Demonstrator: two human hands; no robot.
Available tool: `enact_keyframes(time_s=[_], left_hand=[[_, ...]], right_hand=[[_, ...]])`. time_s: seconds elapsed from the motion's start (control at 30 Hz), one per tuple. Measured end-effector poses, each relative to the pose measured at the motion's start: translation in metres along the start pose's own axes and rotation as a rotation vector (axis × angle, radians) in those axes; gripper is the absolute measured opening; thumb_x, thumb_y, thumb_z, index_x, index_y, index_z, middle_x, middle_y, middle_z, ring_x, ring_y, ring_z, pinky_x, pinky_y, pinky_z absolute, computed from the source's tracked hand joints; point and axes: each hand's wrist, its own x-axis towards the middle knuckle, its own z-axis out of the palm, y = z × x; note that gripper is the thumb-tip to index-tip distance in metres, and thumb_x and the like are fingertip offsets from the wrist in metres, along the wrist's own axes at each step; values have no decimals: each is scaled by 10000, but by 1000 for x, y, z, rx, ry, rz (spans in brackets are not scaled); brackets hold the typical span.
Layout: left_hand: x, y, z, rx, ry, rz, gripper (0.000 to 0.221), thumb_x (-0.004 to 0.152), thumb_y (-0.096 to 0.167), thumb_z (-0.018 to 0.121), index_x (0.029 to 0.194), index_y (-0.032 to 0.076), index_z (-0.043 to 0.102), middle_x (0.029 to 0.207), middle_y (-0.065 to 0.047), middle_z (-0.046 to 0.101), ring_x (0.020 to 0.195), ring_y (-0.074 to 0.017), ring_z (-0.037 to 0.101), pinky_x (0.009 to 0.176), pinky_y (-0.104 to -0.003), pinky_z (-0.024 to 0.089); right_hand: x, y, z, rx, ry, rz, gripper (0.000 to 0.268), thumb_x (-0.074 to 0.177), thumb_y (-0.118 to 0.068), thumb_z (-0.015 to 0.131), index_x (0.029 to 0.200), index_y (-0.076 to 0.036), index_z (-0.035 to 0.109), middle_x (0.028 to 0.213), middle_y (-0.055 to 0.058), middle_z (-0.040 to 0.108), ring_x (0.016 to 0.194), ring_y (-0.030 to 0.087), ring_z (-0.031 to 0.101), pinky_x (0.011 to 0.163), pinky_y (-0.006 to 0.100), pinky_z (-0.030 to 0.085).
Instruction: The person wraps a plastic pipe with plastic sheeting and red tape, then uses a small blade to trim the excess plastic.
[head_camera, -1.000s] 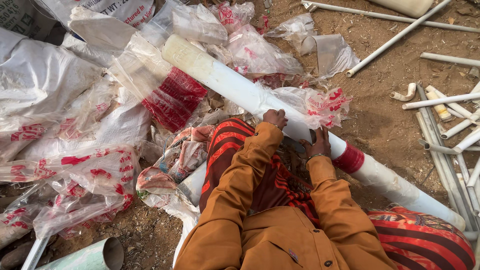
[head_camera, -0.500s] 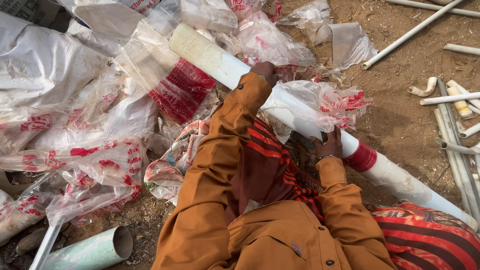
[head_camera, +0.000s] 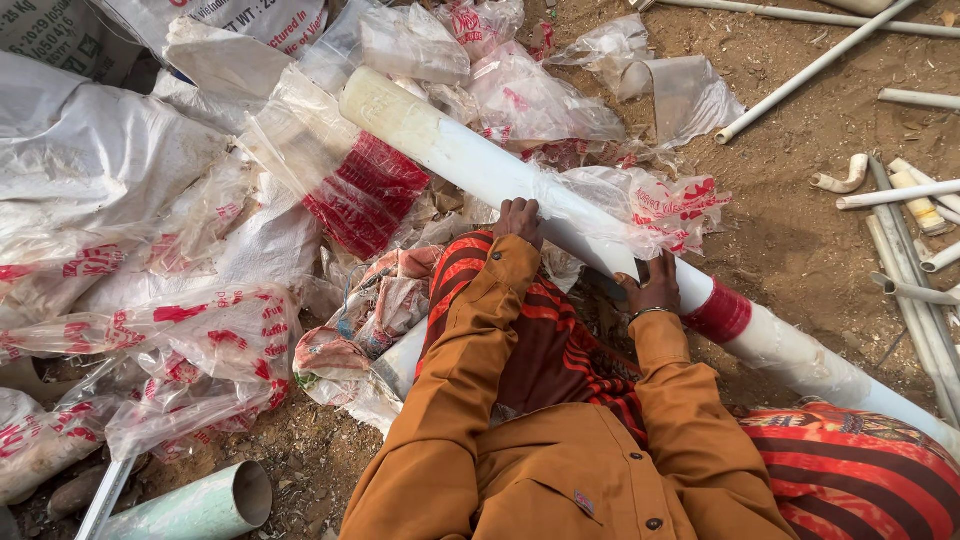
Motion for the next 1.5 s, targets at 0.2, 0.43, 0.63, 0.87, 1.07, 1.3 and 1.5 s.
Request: enact_keyframes(time_s=[0.2,0.43,0.63,0.87,1.07,1.3,1.5], left_hand=[[8,-38,19,-118,-99,6,229,879,175,766,907,49,577,854,-174,674,803,-405,614,703,-539,496],[14,-39,70,-1757,-221,-458,107,1015,107,600,950,101,515,835,-95,656,558,-161,607,506,-351,557],[22,-37,5,-1254,-177,-245,319,903,147,699,1179,129,539,1039,-115,640,881,-247,604,778,-474,549],[39,3,-96,242,-237,469,907,587,274,872,1433,262,547,1547,-183,405,1445,-393,251,1097,-709,174],[92,-23,-42,473,-466,782,461,856,269,725,1300,310,606,1553,-61,450,1473,-297,314,1192,-676,136],[95,-48,20,346,-256,764,236,993,216,590,1207,123,627,1160,-113,682,1075,-310,652,849,-454,572],[112,-4,32,337,-331,418,126,925,161,570,1013,126,653,958,-114,742,938,-317,708,758,-474,565]], right_hand=[[4,5,1,-26,-26,97,920,758,-384,887,1518,-91,457,1583,167,413,1343,429,502,1030,520,479],[-6,-5,-2,-20,-62,161,862,793,-374,853,1519,-129,458,1567,141,440,1337,408,523,1046,514,486],[-3,-8,-12,22,-100,139,852,804,-336,851,1526,-161,434,1575,147,423,1317,425,499,1010,542,467],[-5,7,2,64,-56,99,814,784,-324,874,1482,-148,495,1499,173,500,1308,409,529,1028,518,478],[-5,26,20,76,60,-18,754,748,-266,887,1408,-109,560,1494,203,503,1334,420,510,1051,490,470],[-15,26,24,-9,-37,143,649,817,-316,814,1397,-169,563,1548,204,418,1342,409,505,1038,481,474],[-28,8,15,-43,-41,201,631,838,-356,788,1399,-202,546,1572,149,417,1276,428,554,940,572,510]])
